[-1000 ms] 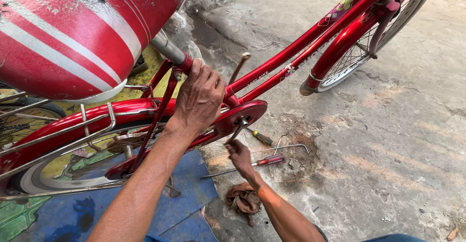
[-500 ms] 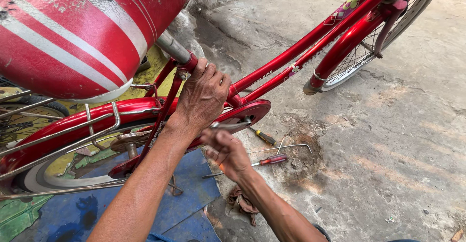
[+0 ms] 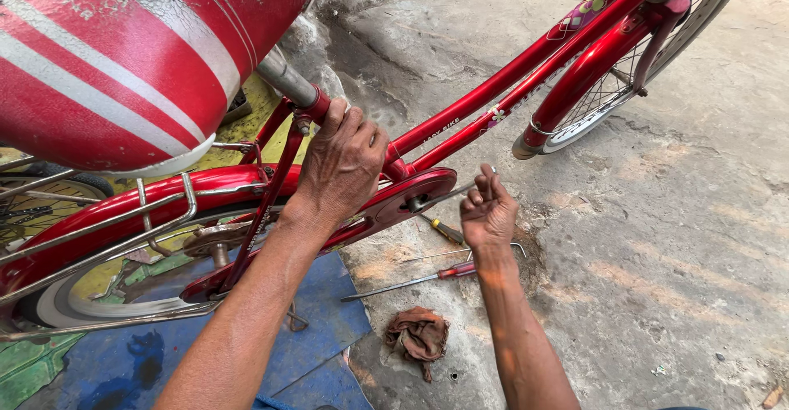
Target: The person removes the chain guard from a red bicycle. They use a screwdriver to loosen the bolts securing the guard, then detach and remove the red metal cover from the crank area.
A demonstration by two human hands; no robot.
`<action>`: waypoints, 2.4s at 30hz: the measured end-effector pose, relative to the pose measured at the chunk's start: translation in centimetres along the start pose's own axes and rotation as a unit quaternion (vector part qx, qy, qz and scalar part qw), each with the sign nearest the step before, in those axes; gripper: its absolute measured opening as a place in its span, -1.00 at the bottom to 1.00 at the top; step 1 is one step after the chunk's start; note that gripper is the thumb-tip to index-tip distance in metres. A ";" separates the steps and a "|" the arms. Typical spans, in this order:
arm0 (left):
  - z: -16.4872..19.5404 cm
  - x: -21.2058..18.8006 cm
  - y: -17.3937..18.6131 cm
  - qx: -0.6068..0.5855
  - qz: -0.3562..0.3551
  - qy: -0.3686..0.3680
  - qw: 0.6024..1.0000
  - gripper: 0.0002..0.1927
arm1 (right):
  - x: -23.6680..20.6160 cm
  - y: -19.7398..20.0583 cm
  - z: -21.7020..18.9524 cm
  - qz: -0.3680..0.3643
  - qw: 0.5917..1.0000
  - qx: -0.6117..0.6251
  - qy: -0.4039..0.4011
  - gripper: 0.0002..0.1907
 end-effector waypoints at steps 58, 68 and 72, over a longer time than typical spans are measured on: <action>2.7 -0.9 -8.6 -0.016 -0.221 0.034 0.975 -0.72 | -3.6 -1.7 -0.7 -0.040 0.553 -0.713 0.429 -0.66; 2.9 -0.9 -7.6 -0.038 -0.160 0.014 0.986 -0.70 | -5.0 -2.0 10.0 -0.125 0.726 -0.672 0.071 -0.66; 2.8 -1.0 -7.9 -0.048 -0.179 0.015 0.983 -0.70 | -7.7 -3.0 14.4 -0.169 0.804 -0.566 -0.073 -0.67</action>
Point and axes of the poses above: each hand's wrist, its own x-axis towards the middle knuckle, its own y-axis out of the back of the hand, z = x × y, the point moved 8 cm from there along x, towards the middle knuckle, and after that the axes turned 11 degrees about -x, right-handed, at the moved point
